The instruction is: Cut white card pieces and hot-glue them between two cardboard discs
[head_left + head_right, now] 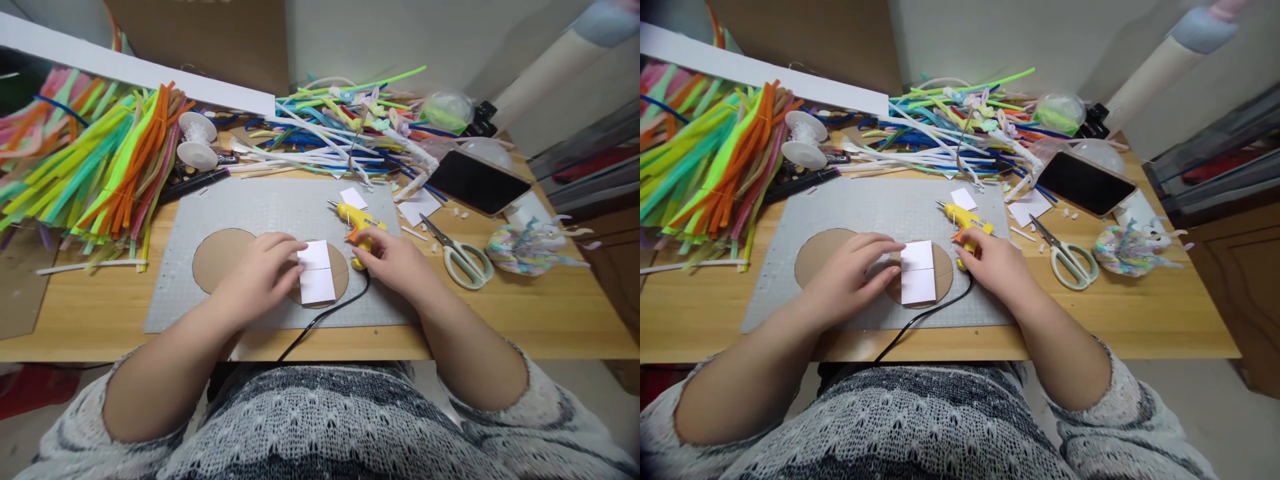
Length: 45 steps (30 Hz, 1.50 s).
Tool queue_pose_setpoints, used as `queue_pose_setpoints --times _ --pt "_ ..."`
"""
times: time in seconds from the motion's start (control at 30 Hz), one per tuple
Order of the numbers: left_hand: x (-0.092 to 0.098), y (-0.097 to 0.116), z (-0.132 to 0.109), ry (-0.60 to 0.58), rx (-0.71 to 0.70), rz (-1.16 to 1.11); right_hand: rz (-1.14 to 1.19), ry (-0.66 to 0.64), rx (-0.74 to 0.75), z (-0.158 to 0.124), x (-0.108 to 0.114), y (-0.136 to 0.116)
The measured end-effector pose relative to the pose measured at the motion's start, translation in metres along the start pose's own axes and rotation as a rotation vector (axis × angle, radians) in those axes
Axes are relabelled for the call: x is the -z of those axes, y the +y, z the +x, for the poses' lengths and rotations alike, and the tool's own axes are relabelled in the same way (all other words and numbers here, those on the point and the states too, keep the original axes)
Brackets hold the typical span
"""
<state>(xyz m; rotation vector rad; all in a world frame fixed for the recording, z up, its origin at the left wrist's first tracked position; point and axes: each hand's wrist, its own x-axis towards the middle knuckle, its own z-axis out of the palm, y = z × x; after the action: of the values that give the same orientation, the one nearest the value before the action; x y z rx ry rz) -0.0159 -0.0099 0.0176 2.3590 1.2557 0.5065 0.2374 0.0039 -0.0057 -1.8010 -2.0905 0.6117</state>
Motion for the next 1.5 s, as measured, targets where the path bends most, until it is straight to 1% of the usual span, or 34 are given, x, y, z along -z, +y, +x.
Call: queue_pose_setpoints --times 0.07,0.13,0.23,0.33,0.43,0.5,0.57,0.63,0.67,0.73,0.8,0.9,0.97,1.03,1.1,1.2,1.27,1.33,1.37,1.4,1.43,1.47,1.5 --pt "-0.003 0.005 0.000 0.003 -0.089 -0.070 0.081 0.037 -0.039 0.003 -0.005 0.002" --pt "-0.007 0.012 -0.001 0.005 -0.131 -0.117 0.166 0.082 -0.065 0.006 -0.009 0.005" --pt "-0.011 0.029 -0.005 -0.021 -0.099 -0.157 0.324 0.158 -0.077 0.005 -0.007 0.003" --pt "-0.015 0.048 -0.009 -0.056 0.000 -0.262 0.496 0.235 -0.044 -0.006 0.001 -0.011" --pt "-0.023 0.064 -0.012 -0.056 0.111 -0.546 0.580 0.278 0.090 -0.022 0.005 -0.036" --pt "-0.029 0.071 -0.014 -0.013 0.139 -0.734 0.559 0.235 0.230 -0.032 0.005 -0.054" --pt "-0.034 0.073 -0.016 0.089 0.197 -0.854 0.506 0.152 0.365 -0.037 0.003 -0.070" --pt "-0.032 0.069 -0.019 0.217 0.303 -0.929 0.474 0.060 0.465 -0.038 0.002 -0.082" --pt "-0.028 0.065 -0.021 0.276 0.352 -0.970 0.468 0.017 0.500 -0.038 0.002 -0.086" --pt "-0.014 0.051 -0.024 0.344 0.404 -1.054 0.451 -0.046 0.567 -0.036 0.002 -0.090" --pt "0.008 0.030 -0.028 0.338 0.439 -1.095 0.396 -0.025 0.644 -0.033 0.003 -0.089" --pt "0.046 -0.011 -0.035 0.370 0.609 -1.016 0.312 0.085 0.697 -0.026 0.000 -0.077" --pt "0.064 -0.039 -0.037 0.320 0.682 -0.932 0.288 0.122 0.660 -0.020 -0.005 -0.064" --pt "0.072 -0.062 -0.036 0.317 0.718 -0.791 0.267 0.139 0.616 -0.013 -0.011 -0.051" --pt "0.070 -0.077 -0.029 0.272 0.729 -0.639 0.255 0.167 0.585 -0.006 -0.017 -0.039" --pt "0.062 -0.086 -0.014 0.185 0.728 -0.442 0.275 0.182 0.499 0.002 -0.022 -0.029" --pt "0.056 -0.083 -0.003 0.170 0.683 -0.233 0.300 0.135 0.410 0.006 -0.023 -0.025" --pt "0.051 -0.070 0.003 0.241 0.602 -0.044 0.312 0.061 0.339 0.007 -0.021 -0.022" --pt "0.048 -0.061 0.004 0.297 0.568 -0.007 0.321 0.017 0.302 0.006 -0.021 -0.020" --pt "0.043 -0.049 0.003 0.339 0.552 -0.048 0.340 -0.026 0.256 0.005 -0.019 -0.019" --pt "0.038 -0.036 0.001 0.296 0.553 -0.185 0.379 -0.066 0.194 0.004 -0.018 -0.018" --pt "0.032 -0.022 -0.003 0.252 0.590 -0.379 0.436 -0.106 0.119 0.002 -0.017 -0.016" --pt "0.025 -0.009 -0.008 0.186 0.633 -0.621 0.508 -0.146 0.036 0.000 -0.015 -0.015"
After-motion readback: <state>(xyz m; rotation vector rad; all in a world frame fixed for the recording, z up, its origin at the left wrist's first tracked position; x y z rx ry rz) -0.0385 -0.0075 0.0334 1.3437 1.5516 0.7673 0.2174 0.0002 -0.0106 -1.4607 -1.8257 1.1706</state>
